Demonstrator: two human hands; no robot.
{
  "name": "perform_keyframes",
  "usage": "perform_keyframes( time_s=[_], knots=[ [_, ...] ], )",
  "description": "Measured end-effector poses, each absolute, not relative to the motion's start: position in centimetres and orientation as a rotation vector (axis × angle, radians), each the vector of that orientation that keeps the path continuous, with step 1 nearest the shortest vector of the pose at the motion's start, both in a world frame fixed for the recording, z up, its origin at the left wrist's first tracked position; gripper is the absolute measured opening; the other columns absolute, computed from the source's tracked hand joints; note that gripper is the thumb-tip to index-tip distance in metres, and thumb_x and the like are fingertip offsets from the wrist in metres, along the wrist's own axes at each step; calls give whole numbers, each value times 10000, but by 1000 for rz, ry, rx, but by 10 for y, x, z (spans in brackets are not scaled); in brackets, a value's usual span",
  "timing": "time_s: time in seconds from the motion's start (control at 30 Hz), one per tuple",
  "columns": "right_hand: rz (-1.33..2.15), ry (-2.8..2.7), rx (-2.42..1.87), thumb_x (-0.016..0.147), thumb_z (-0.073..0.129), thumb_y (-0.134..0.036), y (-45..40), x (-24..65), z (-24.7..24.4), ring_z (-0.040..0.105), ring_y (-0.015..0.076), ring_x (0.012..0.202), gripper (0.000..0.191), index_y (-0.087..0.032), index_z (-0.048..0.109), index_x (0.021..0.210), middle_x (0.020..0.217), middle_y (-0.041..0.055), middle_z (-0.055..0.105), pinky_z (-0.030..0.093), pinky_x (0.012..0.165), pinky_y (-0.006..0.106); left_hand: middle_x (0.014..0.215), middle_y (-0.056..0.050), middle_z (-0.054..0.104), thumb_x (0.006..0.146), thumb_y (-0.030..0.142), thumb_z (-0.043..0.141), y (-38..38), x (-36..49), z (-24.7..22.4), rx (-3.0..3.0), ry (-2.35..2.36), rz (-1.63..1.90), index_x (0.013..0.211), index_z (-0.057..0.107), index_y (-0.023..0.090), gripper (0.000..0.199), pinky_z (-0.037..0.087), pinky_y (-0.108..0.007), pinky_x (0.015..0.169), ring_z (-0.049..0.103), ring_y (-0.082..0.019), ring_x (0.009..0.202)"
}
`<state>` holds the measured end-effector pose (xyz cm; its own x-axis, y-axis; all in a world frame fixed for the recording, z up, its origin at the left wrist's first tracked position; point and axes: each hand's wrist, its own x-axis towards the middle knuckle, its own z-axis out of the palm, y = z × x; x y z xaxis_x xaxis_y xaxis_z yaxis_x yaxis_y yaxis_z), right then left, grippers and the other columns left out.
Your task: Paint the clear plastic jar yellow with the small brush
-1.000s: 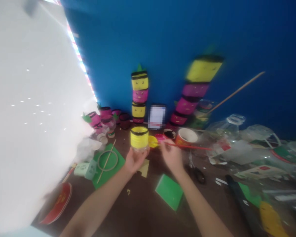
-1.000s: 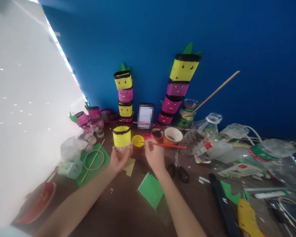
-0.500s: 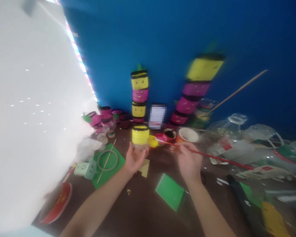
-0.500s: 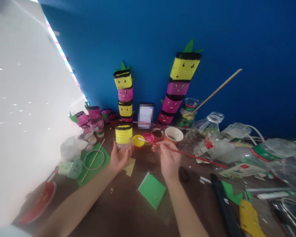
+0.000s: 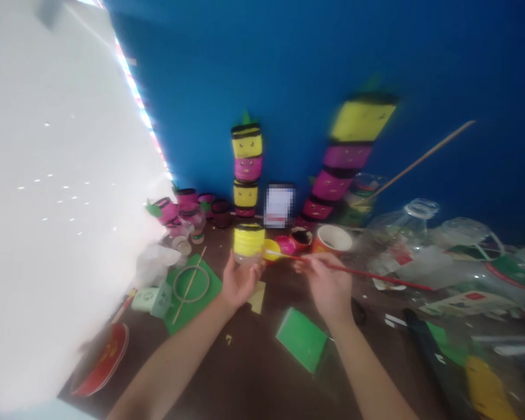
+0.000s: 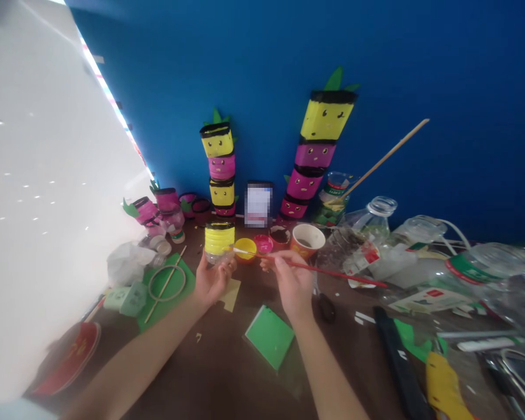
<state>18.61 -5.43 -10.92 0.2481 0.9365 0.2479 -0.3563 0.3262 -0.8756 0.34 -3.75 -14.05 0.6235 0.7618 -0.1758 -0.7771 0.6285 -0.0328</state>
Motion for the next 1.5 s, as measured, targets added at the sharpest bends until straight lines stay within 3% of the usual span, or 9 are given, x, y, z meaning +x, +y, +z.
perform_keyframes(
  time_s=[0.43,1.07,1.27,1.5],
  knots=[
    [847,-1029,-872,752,622,-214,-59,190,-112,622,125,636,31,-191,643,756,712,2,637,542,621,272,903,-126,612,840,523,417,-36,3,-146,-72,198,900,1307,369,97,633,512,-140,608,628,-96,686],
    [778,-1106,-868,769,605,-226,-66,187,-106,610,130,631,51,-198,646,760,722,7,636,533,618,283,895,-139,603,862,551,325,-38,4,-142,-89,190,898,1268,414,71,635,515,-131,609,633,-90,663],
    [659,-1127,-938,776,604,-223,-66,188,-106,612,122,633,57,-199,656,777,717,4,640,523,615,259,915,-148,615,859,518,373,-37,3,-143,-81,203,895,1307,363,69,634,514,-145,611,630,-98,680],
    [680,-1164,-917,778,591,-225,-70,183,-102,610,138,632,70,-193,651,765,732,18,641,534,604,283,900,-145,616,862,489,388,-37,3,-143,-73,204,907,1257,424,72,576,511,-135,609,631,-95,671]
  ],
)
